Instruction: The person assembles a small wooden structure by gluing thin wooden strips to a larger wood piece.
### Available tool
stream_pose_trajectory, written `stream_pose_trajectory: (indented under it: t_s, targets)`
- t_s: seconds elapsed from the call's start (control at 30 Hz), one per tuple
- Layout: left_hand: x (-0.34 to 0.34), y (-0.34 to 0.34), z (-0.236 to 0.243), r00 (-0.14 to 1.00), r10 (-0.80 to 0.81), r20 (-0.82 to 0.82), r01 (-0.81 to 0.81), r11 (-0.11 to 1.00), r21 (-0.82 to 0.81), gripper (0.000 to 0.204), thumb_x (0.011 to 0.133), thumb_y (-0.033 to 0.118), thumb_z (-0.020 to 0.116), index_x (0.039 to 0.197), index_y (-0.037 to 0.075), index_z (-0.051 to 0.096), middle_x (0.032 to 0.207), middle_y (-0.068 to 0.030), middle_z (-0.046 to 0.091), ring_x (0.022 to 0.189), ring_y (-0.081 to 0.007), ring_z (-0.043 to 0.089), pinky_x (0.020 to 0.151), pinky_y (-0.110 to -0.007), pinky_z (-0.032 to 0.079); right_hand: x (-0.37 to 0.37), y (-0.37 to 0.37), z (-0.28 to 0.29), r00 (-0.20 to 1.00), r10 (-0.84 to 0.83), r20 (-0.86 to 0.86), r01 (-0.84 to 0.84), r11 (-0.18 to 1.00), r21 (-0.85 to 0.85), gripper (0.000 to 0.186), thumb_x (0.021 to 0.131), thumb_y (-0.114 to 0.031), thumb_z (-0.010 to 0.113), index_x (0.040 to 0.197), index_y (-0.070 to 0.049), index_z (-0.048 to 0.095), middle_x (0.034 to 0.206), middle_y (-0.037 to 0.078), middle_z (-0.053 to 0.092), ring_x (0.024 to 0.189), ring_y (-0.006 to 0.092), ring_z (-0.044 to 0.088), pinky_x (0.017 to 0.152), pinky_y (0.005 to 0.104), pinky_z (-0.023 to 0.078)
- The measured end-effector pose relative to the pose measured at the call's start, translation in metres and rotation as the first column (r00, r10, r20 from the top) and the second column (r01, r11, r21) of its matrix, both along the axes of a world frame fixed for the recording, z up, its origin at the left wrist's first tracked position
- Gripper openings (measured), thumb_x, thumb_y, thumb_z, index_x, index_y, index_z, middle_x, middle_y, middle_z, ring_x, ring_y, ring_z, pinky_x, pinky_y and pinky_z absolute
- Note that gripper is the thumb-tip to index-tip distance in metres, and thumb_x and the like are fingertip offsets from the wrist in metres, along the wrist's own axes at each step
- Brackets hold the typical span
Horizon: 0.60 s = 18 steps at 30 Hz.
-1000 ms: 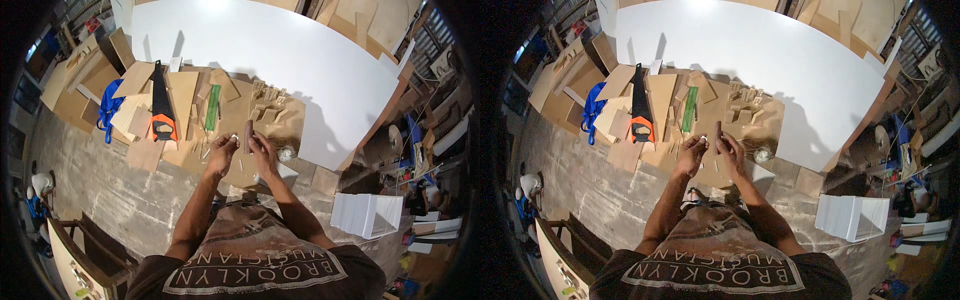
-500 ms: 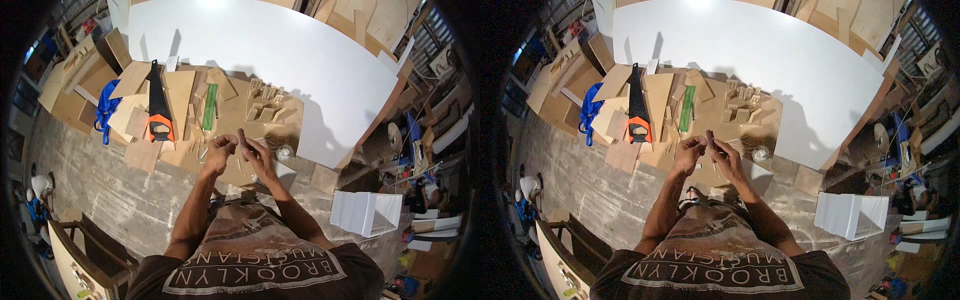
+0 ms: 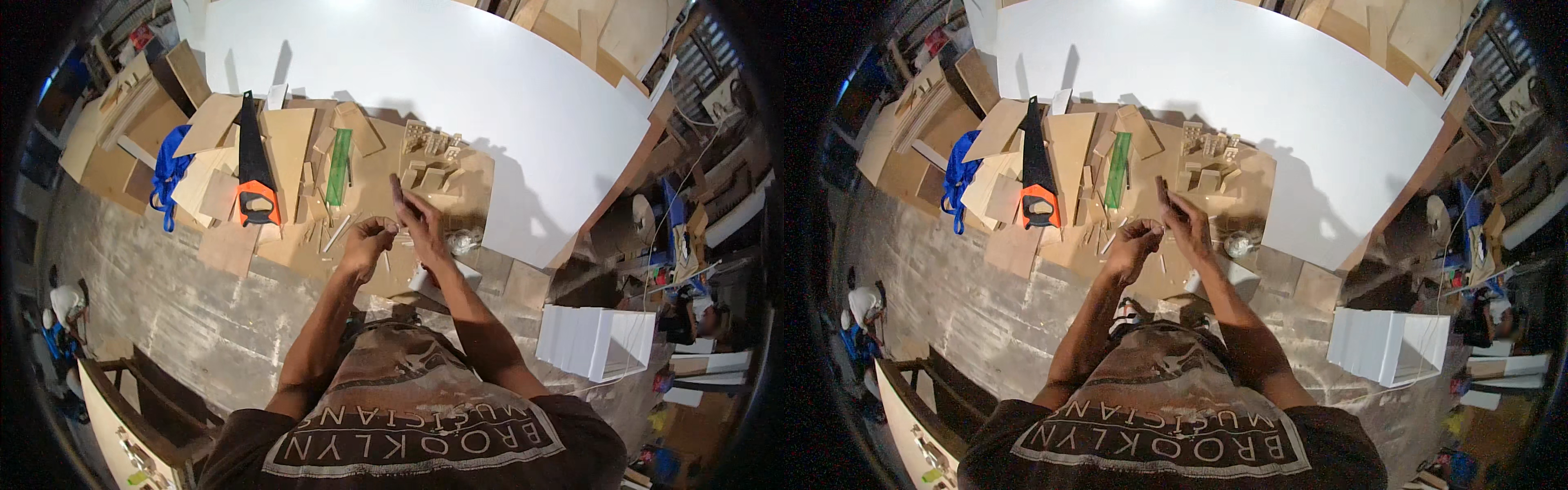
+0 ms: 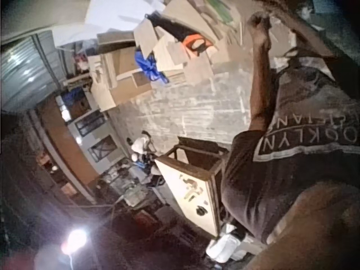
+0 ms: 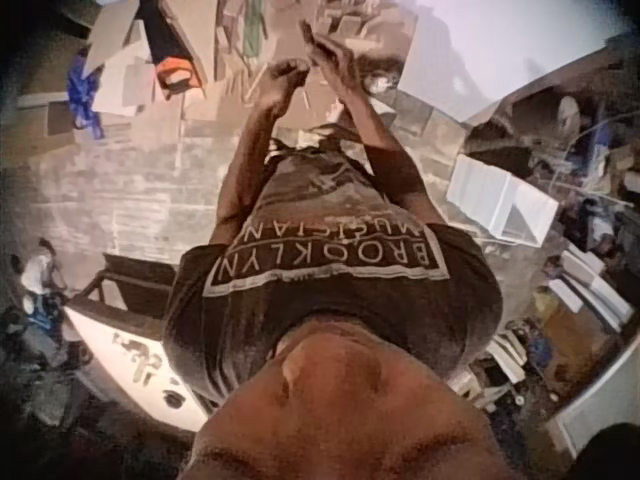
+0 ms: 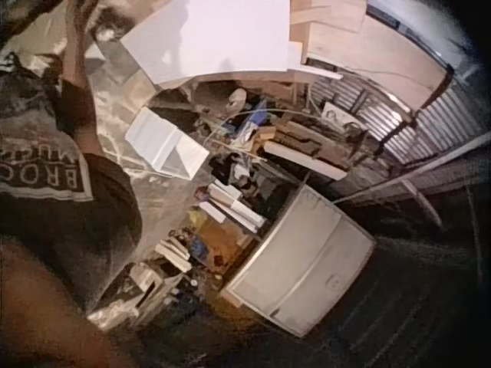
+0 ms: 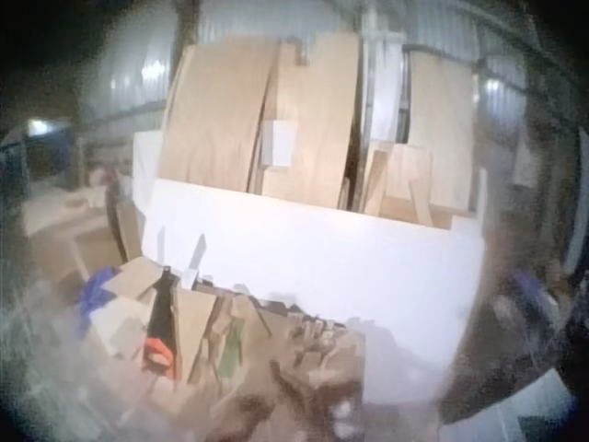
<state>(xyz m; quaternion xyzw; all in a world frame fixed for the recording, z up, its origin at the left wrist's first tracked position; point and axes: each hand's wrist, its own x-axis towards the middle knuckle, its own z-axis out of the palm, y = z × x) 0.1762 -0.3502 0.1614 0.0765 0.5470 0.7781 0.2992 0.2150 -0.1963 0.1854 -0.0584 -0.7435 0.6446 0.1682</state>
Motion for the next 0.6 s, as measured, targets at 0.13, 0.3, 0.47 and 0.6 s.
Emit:
stream_pose_trajectory:
  t_s: [0.13,0.3,0.47,0.6]
  targets:
    - [-0.003,-0.003,0.000,0.982,0.100,0.160,-0.121,0.984,0.131,0.007,0.093,0.011,0.065,0.096,0.006,0.068,0.084,0.0010,0.064,0.073,-0.0086,0.055,0.067,-0.024,0.044,0.002,-0.007,0.001,0.983,-0.183,0.034,0.185,0.977,-0.108,0.046,0.096,-0.030,0.064,0.128,0.003,0.059,0.095,0.006,0.065,0.082,0.0130,0.059,0.075,0.0280,0.048]
    - [-0.006,-0.009,0.002,0.973,0.121,0.196,-0.143,0.984,0.102,0.006,0.094,0.012,0.065,0.096,0.009,0.068,0.088,0.0018,0.066,0.079,-0.0078,0.056,0.072,-0.027,0.043,0.033,-0.026,-0.014,0.997,-0.054,0.063,0.062,0.989,-0.133,0.047,0.096,-0.030,0.063,0.130,0.002,0.058,0.088,0.002,0.061,0.078,0.0091,0.055,0.071,0.0262,0.047]
    - [-0.001,-0.011,0.005,0.979,0.113,0.171,-0.119,0.993,0.027,0.005,0.095,0.013,0.064,0.094,0.010,0.068,0.086,0.0028,0.066,0.078,-0.0071,0.056,0.071,-0.027,0.042,0.031,-0.033,-0.009,0.999,-0.027,0.023,0.030,0.994,-0.109,0.045,0.096,-0.031,0.063,0.128,0.001,0.059,0.083,0.000,0.059,0.072,0.0078,0.050,0.064,0.0249,0.043]
    - [0.001,-0.010,0.008,0.980,0.099,0.171,-0.104,0.994,0.022,0.006,0.095,0.013,0.064,0.091,0.010,0.067,0.084,0.0032,0.065,0.075,-0.0068,0.055,0.068,-0.025,0.041,0.028,-0.024,-0.019,1.000,-0.014,0.025,0.015,0.998,-0.054,0.046,0.097,-0.030,0.063,0.129,0.001,0.058,0.083,0.000,0.060,0.071,0.0085,0.050,0.061,0.0243,0.043]
